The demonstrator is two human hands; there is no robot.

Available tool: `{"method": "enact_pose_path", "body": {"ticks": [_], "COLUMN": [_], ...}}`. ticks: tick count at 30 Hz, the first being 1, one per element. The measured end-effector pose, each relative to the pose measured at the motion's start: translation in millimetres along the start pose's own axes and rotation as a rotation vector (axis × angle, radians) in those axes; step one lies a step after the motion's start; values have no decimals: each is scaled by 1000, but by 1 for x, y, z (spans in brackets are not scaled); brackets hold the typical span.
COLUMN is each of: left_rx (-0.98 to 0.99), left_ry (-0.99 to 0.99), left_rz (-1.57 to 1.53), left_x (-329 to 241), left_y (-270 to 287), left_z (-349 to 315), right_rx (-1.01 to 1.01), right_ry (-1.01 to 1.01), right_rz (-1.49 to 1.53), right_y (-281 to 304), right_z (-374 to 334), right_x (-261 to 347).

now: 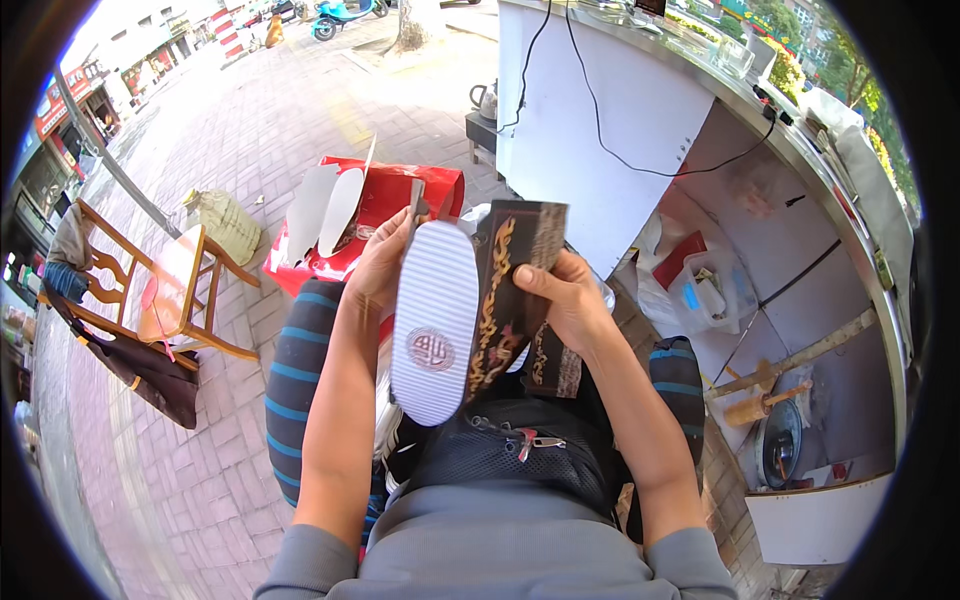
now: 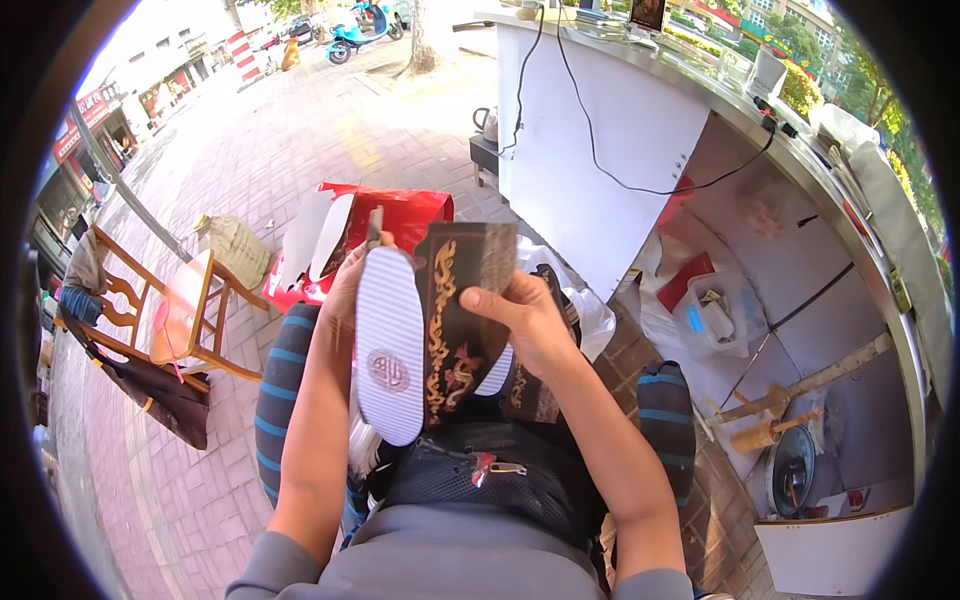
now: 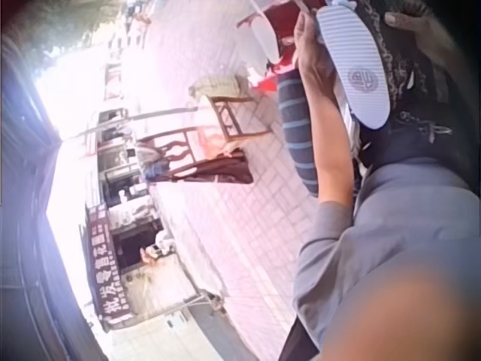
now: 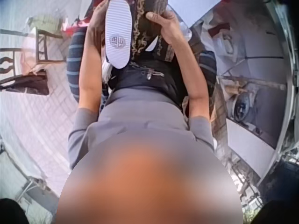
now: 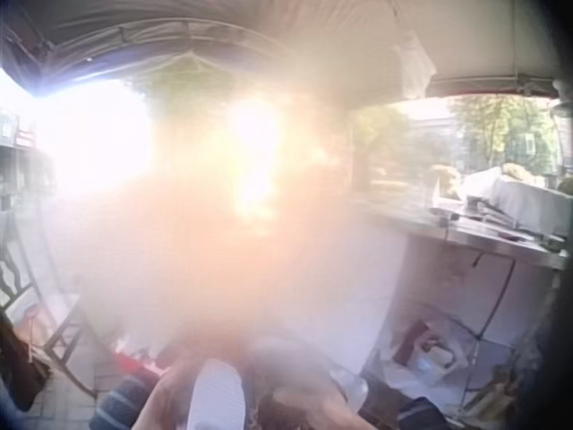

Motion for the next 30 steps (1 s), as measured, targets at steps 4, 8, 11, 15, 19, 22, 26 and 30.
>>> {"method": "enact_pose_path", "body": {"ticks": [4,8,11,15,19,22,26,30], "left_rx": [-421,-292,-203,-204,-227,-234,-245,-208], "left_ry": [-602,-1045,-986,-876,-824,-844,-827,-888], "left_rz": [752,1057,1033,829,803,841,795,693], "left_x": [-68,-56,-31,-20,-17,-14,-6,-6], "left_y": [-17,-103,-132,-130,-122,-121,-118,-120], "left_z": [-37,-112,-117,-113,-109,-110,-110,-117], "right_rx": [-183,-312,-319,-317,-256,-248,-247,-228], "right_ry": [236,362,414,446,463,474,458,384], "right_rz": [-219,-300,-360,-408,-370,-363,-323,-179], "right_y": [2,-1,-10,-13,-13,-12,-11,-7], "right_z": [-20,-34,-44,-54,-54,-55,-55,-50], "right_x": [40,50,50,50,44,39,32,23]}}
Point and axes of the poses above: each hand's wrist, its own z-axis towards the middle knuckle, its own y-axis out of the back of the hand, x = y × z, the point moved 10 cm from there along z, towards the middle knuckle, and after that the axes turned 3 degrees about -z, right-handed, at the moved point
